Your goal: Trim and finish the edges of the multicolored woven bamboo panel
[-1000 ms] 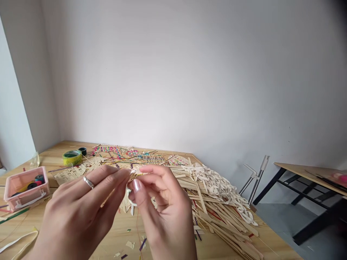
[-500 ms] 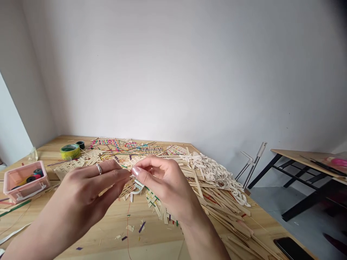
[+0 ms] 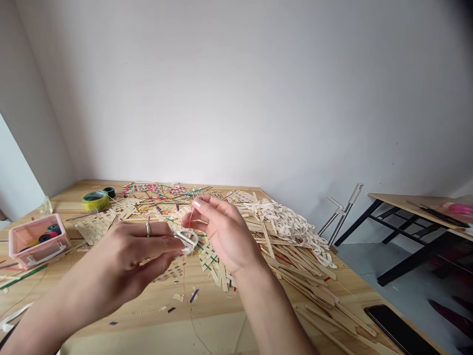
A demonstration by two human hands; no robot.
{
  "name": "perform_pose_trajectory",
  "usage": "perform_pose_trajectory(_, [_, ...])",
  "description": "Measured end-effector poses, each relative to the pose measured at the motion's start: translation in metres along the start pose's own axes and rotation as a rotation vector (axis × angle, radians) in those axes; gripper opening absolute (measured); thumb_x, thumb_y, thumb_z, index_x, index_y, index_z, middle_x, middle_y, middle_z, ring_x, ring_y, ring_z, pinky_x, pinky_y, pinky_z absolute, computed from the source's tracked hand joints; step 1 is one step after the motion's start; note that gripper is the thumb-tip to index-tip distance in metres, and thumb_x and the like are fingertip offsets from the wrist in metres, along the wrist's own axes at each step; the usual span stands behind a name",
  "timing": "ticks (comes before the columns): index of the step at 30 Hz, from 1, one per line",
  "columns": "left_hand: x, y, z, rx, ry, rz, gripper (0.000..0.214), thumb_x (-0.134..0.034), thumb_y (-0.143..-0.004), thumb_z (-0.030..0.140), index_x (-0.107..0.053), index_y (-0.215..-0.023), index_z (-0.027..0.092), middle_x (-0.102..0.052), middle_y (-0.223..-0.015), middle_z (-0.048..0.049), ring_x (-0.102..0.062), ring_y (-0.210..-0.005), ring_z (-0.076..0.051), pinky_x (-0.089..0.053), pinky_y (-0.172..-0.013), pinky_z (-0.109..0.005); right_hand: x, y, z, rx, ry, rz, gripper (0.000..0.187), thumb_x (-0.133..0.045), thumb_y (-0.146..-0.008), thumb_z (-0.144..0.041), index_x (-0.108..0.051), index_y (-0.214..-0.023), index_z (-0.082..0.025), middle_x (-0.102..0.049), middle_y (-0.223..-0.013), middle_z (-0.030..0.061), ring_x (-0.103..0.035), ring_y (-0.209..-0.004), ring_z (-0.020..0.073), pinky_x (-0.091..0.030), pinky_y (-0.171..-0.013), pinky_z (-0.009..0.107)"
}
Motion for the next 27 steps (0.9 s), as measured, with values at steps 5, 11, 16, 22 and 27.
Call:
perform_pose_trajectory(5, [-0.009, 0.0, -0.005, 0.077, 0.243, -0.21, 0.03, -0.053, -0.102, 0.008, -0.079, -0.105, 0.023, -0.076, -0.087, -0.001, -0.069, -0.072, -0.013, -0.049, -0.064, -0.022, 0.02, -0.018, 0.005, -0.016, -0.203, 0.042, 0.023, -0.082, -0.079, -0.033, -0.063, -0.078, -0.019, -0.07, -0.08, -0.0009, -0.068, -0.065, 0.0138, -0.063, -0.077, 0.035])
perform_pose_trajectory(11, [-0.011, -0.002, -0.019, 0.107, 0.34, -0.337, 0.031, -0.054, -0.102, 0.01, -0.081, -0.101, 0.024, -0.073, -0.082, 0.0015, -0.065, -0.069, -0.011, -0.049, -0.066, -0.022, 0.045, -0.047, -0.006, -0.018, -0.144, 0.141, 0.024, -0.075, -0.085, -0.023, -0.055, -0.072, -0.019, -0.062, -0.066, -0.0043, -0.043, -0.05, 0.007, -0.044, -0.051, 0.022])
perform_pose_trajectory(16, [-0.021, 0.004, -0.034, 0.116, 0.452, -0.453, 0.026, -0.058, -0.101, 0.015, -0.082, -0.093, 0.022, -0.078, -0.081, -0.0033, -0.069, -0.069, -0.013, -0.053, -0.065, -0.024, 0.078, -0.056, -0.02, -0.022, -0.012, 0.213, 0.025, -0.074, -0.084, -0.021, -0.053, -0.07, -0.019, -0.061, -0.061, -0.0019, -0.041, -0.049, 0.0074, -0.034, -0.048, 0.021])
perform_pose_trajectory(22, [-0.013, 0.015, -0.039, 0.125, 0.457, -0.496, 0.028, -0.054, -0.103, 0.017, -0.081, -0.098, 0.02, -0.078, -0.084, -0.0023, -0.069, -0.07, -0.012, -0.052, -0.064, -0.021, 0.135, -0.045, -0.044, -0.015, 0.163, 0.326, 0.028, -0.073, -0.087, -0.019, -0.05, -0.071, -0.02, -0.06, -0.058, 0.0006, -0.042, -0.048, 0.0088, -0.029, -0.047, 0.021])
perform_pose_trajectory(27, [-0.008, 0.028, -0.058, 0.21, 0.361, -0.511, 0.026, -0.059, -0.101, 0.021, -0.08, -0.087, 0.016, -0.075, -0.076, -0.0003, -0.063, -0.065, -0.01, -0.047, -0.061, -0.018, 0.17, -0.037, -0.078, -0.01, 0.266, 0.396, 0.027, -0.07, -0.089, -0.015, -0.049, -0.071, -0.02, -0.061, -0.06, 0.0028, -0.042, -0.048, 0.0093, -0.031, -0.045, 0.021])
Point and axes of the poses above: each hand's wrist, its own y-axis away from the middle knuckle, its own x-axis out of the back of the hand, z = x × y, the point moved 5 cm from there along -y, towards the middle knuckle
